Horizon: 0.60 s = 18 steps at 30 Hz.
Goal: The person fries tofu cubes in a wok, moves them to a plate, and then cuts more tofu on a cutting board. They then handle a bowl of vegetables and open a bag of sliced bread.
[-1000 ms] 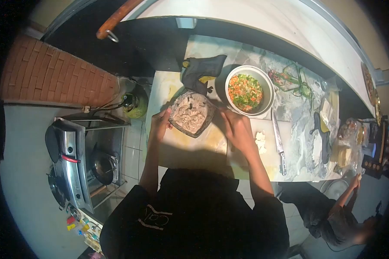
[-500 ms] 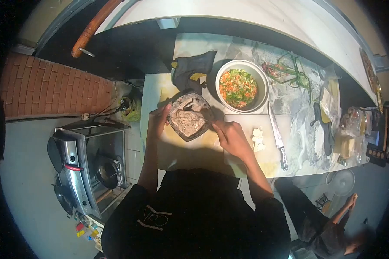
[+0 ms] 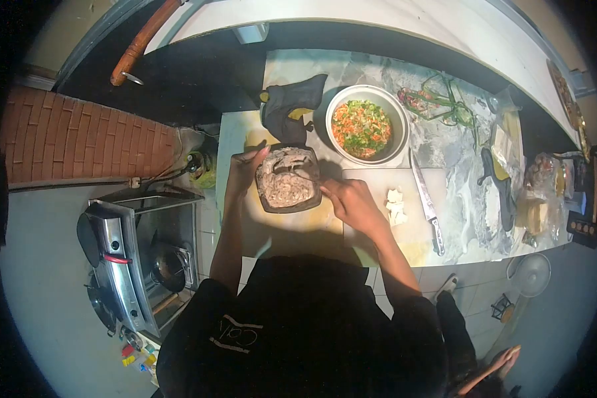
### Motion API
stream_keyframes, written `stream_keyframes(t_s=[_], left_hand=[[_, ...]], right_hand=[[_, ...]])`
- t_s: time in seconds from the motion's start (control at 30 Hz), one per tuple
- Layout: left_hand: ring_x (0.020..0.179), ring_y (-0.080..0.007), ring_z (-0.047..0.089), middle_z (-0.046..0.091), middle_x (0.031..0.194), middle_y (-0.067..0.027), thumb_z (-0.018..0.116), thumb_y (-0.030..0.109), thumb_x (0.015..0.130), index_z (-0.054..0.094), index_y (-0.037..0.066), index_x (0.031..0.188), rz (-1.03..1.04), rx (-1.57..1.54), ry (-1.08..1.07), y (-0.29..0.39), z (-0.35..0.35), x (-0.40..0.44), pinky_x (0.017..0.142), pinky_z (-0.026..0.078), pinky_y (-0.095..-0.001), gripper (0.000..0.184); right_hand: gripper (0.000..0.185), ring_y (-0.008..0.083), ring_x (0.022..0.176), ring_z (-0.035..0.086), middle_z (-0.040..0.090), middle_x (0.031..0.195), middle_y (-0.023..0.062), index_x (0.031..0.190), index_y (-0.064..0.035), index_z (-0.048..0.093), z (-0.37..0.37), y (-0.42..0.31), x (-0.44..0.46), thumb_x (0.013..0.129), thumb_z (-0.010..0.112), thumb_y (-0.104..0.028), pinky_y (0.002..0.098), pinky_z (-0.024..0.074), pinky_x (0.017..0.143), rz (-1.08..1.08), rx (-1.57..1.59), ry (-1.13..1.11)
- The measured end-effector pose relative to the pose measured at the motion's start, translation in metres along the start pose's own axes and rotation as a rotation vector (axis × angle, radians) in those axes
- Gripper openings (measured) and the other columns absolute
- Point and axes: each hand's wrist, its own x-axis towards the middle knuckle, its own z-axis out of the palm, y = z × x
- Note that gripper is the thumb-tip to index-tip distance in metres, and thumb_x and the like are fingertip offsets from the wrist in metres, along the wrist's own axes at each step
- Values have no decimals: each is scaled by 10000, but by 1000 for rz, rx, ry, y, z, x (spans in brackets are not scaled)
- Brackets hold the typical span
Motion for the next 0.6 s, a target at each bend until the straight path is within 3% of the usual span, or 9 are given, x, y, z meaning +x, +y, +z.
stream_keyframes(t_s=[0.17,0.27,0.33,0.37,0.43,0.5,0.53,0.57,0.6], left_hand=[[671,-53,538,656,788,2,646,130,867,697,-22,906,91,165,1,8,6,-3,617,447,-210,164],[644,-42,517,654,814,-9,612,180,898,668,-17,995,136,131,15,6,-2,-9,573,447,-217,227],[644,-61,560,652,924,-41,541,248,939,569,0,1184,-148,287,-145,13,-22,-27,554,464,-224,349],[644,-61,560,652,924,-41,541,248,939,569,0,1184,-148,288,-146,12,-33,-35,554,464,-224,349],[690,-128,634,618,1070,-92,474,309,963,405,22,1337,-393,175,-432,7,-49,-54,572,522,-255,476],[735,-170,651,583,1135,-112,448,314,970,351,33,1365,-435,115,-408,20,-33,-71,612,547,-286,494],[780,-211,668,548,1200,-131,421,318,977,297,44,1394,-474,54,-382,25,-25,-76,653,572,-316,514],[780,-211,668,548,1200,-131,421,318,977,297,44,1394,-474,53,-381,19,-22,-76,653,572,-316,514],[812,-218,665,534,1217,-135,408,316,981,289,52,1398,-443,-62,-346,10,-20,-76,680,578,-333,507]], right_hand=[[142,377,609,557,597,756,223,947,36,638,-14,-4,-6,845,557,-20,381,443,567,56,26,108],[160,390,667,586,607,768,225,957,36,632,-8,4,-5,824,555,-8,406,457,597,-29,-50,208],[176,390,657,585,604,752,228,970,37,628,-4,3,-10,817,550,-5,406,459,594,34,-82,132],[193,389,647,583,601,735,232,982,38,624,-1,3,-13,810,546,-2,405,461,591,95,-110,53],[219,382,607,581,593,702,233,991,39,622,13,9,-24,798,521,16,405,455,570,81,-138,49],[223,361,553,566,585,682,227,981,42,625,24,8,-31,794,505,35,386,436,527,114,90,112],[213,264,458,527,525,595,202,983,51,620,28,8,-33,811,497,30,340,393,468,129,121,110],[213,264,458,527,525,595,202,983,51,620,31,9,-33,811,497,30,340,393,468,128,121,108],[192,196,440,483,493,554,155,984,55,618,33,10,-34,836,504,9,313,362,447,152,154,102]])
